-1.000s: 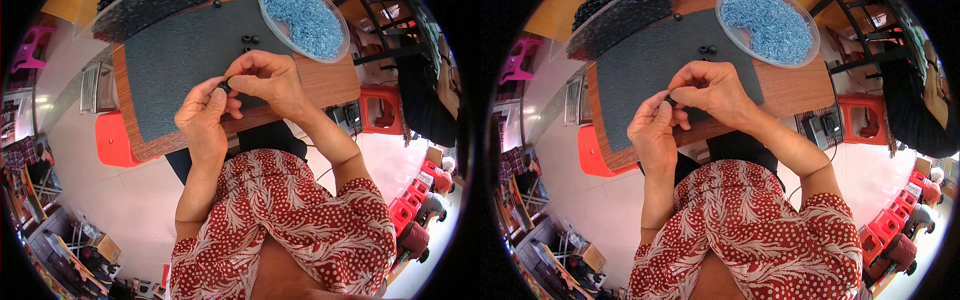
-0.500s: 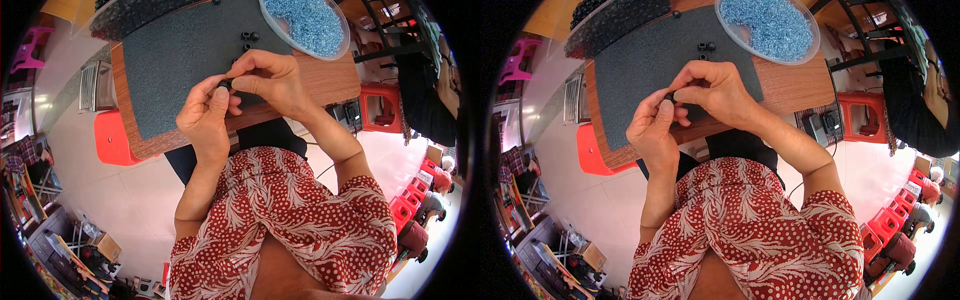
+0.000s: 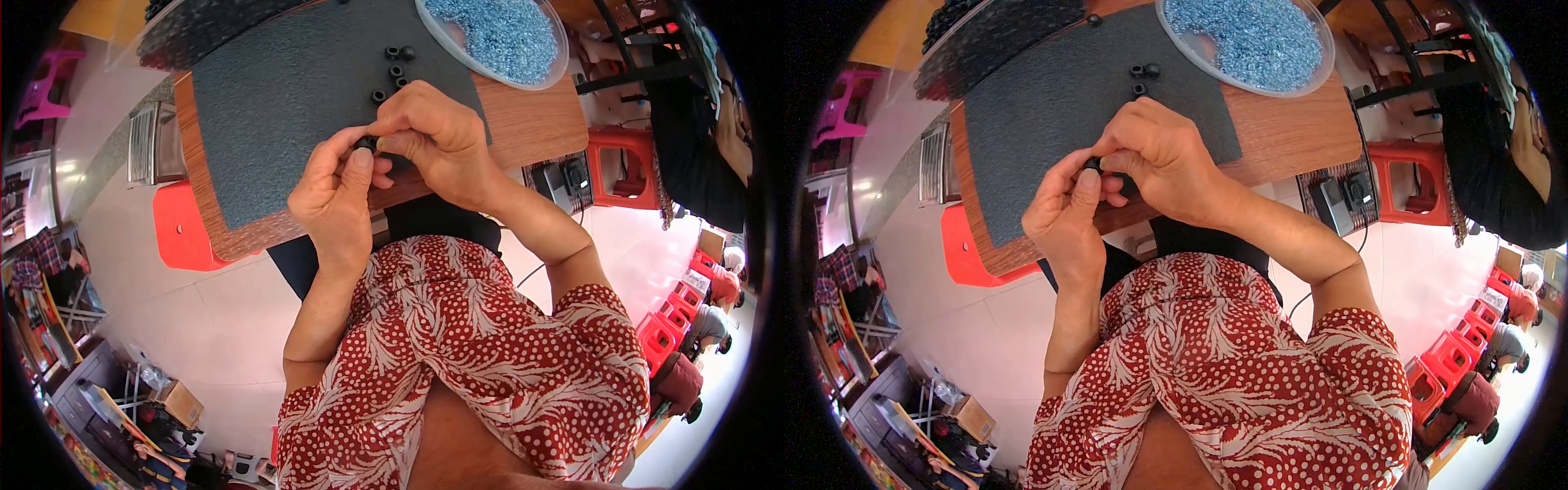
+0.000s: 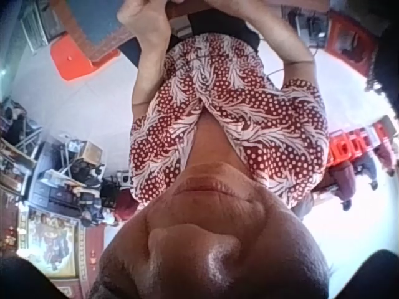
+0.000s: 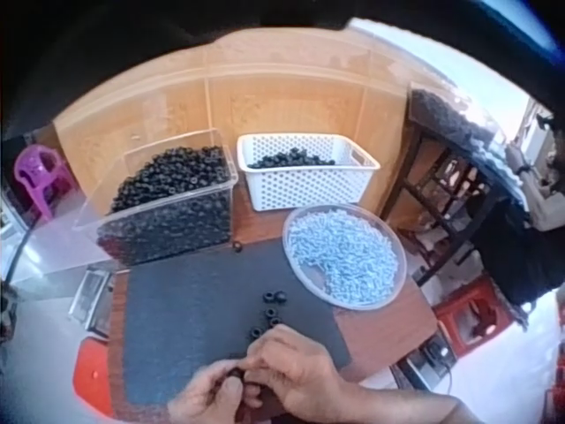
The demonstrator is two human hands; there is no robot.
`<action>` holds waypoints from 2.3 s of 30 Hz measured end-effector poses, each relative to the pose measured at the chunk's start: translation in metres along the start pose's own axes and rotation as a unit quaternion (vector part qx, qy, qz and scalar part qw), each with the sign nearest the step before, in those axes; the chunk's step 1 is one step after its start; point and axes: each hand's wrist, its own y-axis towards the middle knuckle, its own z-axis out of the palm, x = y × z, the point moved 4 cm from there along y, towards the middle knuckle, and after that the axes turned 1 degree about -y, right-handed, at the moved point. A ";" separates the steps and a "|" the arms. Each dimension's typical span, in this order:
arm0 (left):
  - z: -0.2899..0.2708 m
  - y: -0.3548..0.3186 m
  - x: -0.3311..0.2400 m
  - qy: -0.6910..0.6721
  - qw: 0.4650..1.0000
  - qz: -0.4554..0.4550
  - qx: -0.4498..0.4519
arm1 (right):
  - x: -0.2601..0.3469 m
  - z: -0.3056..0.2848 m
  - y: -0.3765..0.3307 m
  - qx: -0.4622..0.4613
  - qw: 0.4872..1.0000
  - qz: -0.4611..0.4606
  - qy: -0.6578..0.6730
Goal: The person assembles small black plastic components by pressing small plugs into black rings by hand. The person then takes more black rings from a container onto the work mat and fits plugs into them.
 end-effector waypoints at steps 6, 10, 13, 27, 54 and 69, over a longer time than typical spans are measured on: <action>-0.002 0.001 0.003 -0.039 0.998 -0.041 0.021 | 0.002 -0.002 -0.003 0.007 0.999 -0.021 -0.043; -0.005 0.002 0.003 -0.053 0.996 -0.064 0.031 | -0.003 -0.002 -0.006 0.018 1.000 0.000 -0.007; -0.004 0.002 0.003 -0.079 0.993 -0.074 0.049 | -0.002 -0.003 -0.006 -0.004 0.999 0.020 0.025; -0.002 -0.002 0.003 -0.176 0.976 -0.119 0.043 | 0.011 -0.004 -0.014 -0.014 1.000 -0.009 0.012; -0.003 0.003 0.007 -0.202 0.967 -0.156 -0.008 | 0.017 0.014 -0.001 0.066 0.893 -0.264 -0.358; -0.009 0.001 0.007 -0.131 0.967 -0.211 0.054 | 0.011 0.009 -0.006 0.068 0.887 -0.294 -0.350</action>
